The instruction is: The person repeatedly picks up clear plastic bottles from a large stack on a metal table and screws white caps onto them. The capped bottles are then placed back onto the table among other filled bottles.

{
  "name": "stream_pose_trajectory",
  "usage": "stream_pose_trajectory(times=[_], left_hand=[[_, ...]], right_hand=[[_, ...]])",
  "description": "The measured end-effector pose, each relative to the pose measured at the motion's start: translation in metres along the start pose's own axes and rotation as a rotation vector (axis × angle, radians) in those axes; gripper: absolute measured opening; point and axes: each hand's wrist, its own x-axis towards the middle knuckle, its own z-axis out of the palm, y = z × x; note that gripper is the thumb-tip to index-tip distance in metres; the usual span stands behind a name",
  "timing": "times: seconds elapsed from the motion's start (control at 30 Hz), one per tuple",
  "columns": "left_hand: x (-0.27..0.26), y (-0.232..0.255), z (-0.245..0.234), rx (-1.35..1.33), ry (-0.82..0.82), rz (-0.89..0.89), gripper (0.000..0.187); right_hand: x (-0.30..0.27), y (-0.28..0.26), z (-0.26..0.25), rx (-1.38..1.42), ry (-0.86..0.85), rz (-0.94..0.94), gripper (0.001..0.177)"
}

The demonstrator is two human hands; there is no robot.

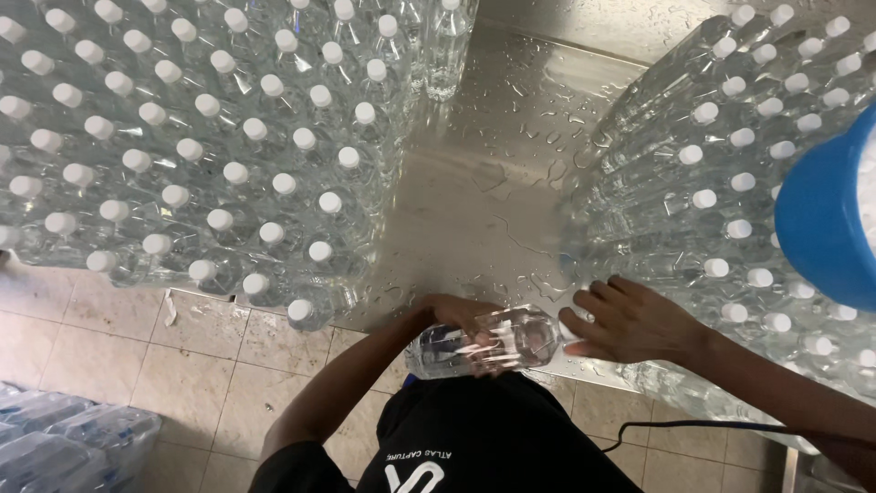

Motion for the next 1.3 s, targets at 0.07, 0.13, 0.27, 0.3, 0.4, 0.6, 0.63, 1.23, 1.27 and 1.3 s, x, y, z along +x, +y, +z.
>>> stream_pose_trajectory(times=[0.07, 0.13, 0.27, 0.3, 0.4, 0.6, 0.63, 1.23, 1.27, 1.3], left_hand=[[0.003, 0.021, 0.021, -0.16, -0.173, 0.184, 0.107], [0.004, 0.019, 0.032, -0.11, -0.195, 0.285, 0.088], [0.0, 0.099, 0.04, -0.093, 0.047, 0.17, 0.072], [0.001, 0.128, 0.04, -0.087, 0.047, 0.171, 0.072], [0.001, 0.182, 0.047, -0.169, 0.435, -0.175, 0.073], [0.048, 0.103, 0.046, 0.962, 0.815, -0.635, 0.104], [0.054, 0.092, 0.046, 1.17, 0.795, -0.659, 0.105], [-0.021, 0.173, -0.018, 0.565, 1.432, -0.381, 0.099], [-0.021, 0.169, -0.005, 0.541, 1.393, -0.417, 0.097], [-0.02, 0.132, -0.014, 0.542, 1.396, -0.412, 0.097]], right_hand=[[0.01, 0.004, -0.005, -0.061, 0.287, -0.248, 0.054], [0.02, 0.01, -0.001, -0.024, 0.34, -0.299, 0.055], [0.026, 0.014, 0.035, 0.375, 0.359, 0.058, 0.052], [0.025, 0.025, 0.046, 0.37, 0.361, 0.055, 0.052], [0.018, 0.032, 0.089, 0.861, 0.009, 0.73, 0.072], [-0.032, 0.046, 0.213, 1.344, -0.322, 1.541, 0.082], [-0.043, 0.048, 0.212, 1.58, -0.385, 1.354, 0.06], [0.329, 0.21, 0.167, 0.573, 0.069, 0.799, 0.051], [0.341, 0.227, 0.175, 0.613, 0.148, 0.873, 0.04], [0.355, 0.239, 0.17, 0.61, 0.149, 0.87, 0.04]])
